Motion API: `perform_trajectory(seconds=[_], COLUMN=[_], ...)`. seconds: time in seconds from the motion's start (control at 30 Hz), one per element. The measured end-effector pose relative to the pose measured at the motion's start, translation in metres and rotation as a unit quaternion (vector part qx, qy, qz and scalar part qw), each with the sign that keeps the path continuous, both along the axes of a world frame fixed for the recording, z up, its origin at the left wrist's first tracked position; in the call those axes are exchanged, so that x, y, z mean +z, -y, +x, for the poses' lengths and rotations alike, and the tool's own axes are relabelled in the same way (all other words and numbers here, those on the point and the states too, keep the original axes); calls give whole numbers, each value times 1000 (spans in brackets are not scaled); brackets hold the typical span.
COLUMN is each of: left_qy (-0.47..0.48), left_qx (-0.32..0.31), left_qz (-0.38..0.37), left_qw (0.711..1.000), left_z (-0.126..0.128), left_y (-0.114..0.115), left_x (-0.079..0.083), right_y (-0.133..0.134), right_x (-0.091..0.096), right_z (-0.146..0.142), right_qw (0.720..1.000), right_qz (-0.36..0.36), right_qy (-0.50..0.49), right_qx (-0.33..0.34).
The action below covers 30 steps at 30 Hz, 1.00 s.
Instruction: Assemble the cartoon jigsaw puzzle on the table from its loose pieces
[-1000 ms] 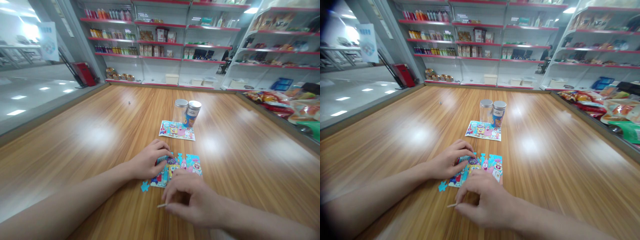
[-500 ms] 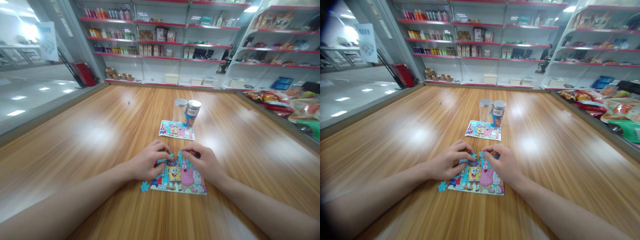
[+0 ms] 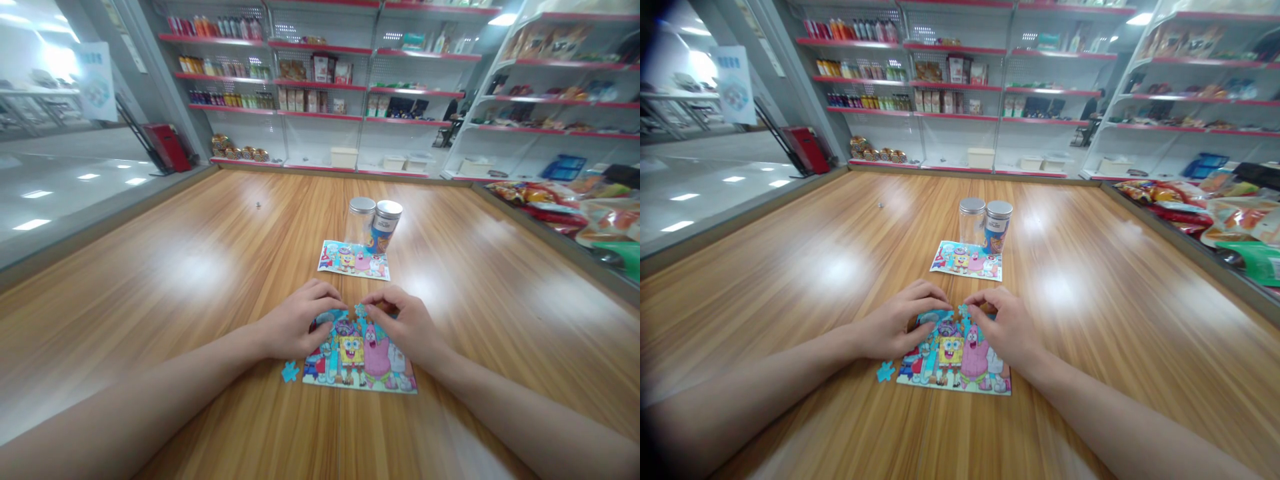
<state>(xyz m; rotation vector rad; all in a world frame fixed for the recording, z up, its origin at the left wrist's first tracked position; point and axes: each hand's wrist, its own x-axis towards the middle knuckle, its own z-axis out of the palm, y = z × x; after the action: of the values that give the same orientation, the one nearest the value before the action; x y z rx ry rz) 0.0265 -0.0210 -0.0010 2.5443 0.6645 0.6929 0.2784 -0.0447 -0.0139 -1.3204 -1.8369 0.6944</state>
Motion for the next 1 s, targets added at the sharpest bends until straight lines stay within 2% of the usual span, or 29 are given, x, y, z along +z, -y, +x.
perform_trajectory(seconds=[0.27, 0.73, 1.0], left_qy=[-10, -9, -12], left_qx=[2, 3, 4], left_qz=[7, 11, 10], left_qw=[1000, 1000, 1000], left_z=[0, 0, 0], left_y=[0, 0, 1], left_x=[0, -3, -1], right_y=[-1, -1, -2], right_x=[-3, 3, 2], right_z=[1, 0, -2], right_qw=[1000, 999, 996], right_qz=[-5, 26, 45], right_qy=[0, 22, 41], right_qx=[13, 30, 70])
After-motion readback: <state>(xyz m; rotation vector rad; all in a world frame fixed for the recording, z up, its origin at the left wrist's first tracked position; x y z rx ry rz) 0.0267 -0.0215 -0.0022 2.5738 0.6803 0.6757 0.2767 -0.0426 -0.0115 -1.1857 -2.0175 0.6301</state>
